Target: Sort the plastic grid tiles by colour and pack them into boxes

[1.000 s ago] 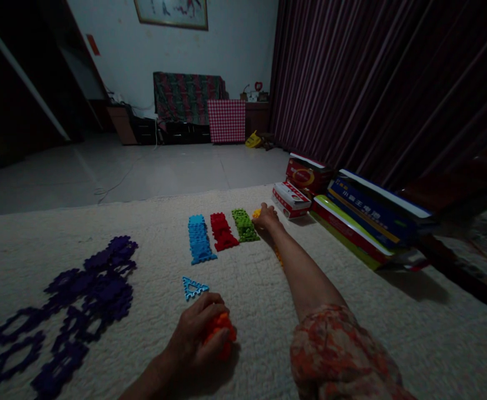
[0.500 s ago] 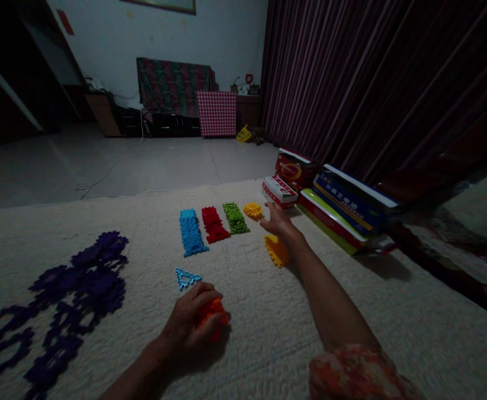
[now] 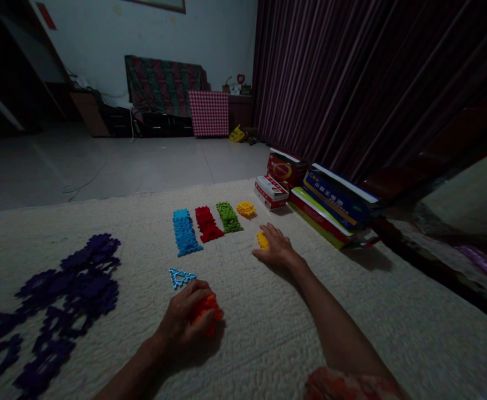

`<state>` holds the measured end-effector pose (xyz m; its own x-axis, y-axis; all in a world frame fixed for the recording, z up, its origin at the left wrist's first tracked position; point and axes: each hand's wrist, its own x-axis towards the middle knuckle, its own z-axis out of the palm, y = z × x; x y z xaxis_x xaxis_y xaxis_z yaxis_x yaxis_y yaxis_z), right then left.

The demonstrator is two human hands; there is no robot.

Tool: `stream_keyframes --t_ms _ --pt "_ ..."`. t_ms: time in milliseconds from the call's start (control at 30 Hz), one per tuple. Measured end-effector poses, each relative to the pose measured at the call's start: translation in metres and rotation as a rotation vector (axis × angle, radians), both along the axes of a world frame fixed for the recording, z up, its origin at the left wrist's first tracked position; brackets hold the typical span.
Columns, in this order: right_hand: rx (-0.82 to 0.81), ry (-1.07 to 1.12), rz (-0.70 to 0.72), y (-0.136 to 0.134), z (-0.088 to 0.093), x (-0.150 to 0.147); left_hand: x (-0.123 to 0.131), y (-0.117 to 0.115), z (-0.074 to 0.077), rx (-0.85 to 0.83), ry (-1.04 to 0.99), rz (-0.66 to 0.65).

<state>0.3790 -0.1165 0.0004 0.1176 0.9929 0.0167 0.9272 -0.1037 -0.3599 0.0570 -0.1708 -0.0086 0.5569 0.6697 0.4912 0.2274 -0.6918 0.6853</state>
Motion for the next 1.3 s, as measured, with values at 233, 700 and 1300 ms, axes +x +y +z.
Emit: stream_keyframes --t_ms 233,700,1300 --pt "0.222 -0.041 0.136 0.002 -0.014 0.006 -0.001 0.002 -0.005 0.033 0.013 -0.010" --pt "0.348 -0.075 -0.085 0.013 -0.014 -0.008 0.002 0.001 -0.004 0.074 -0.045 0.011" --pt "0.561 -0.032 -0.111 0.073 -0.024 -0.027 0.001 -0.001 -0.007 -0.008 -0.026 0.010"
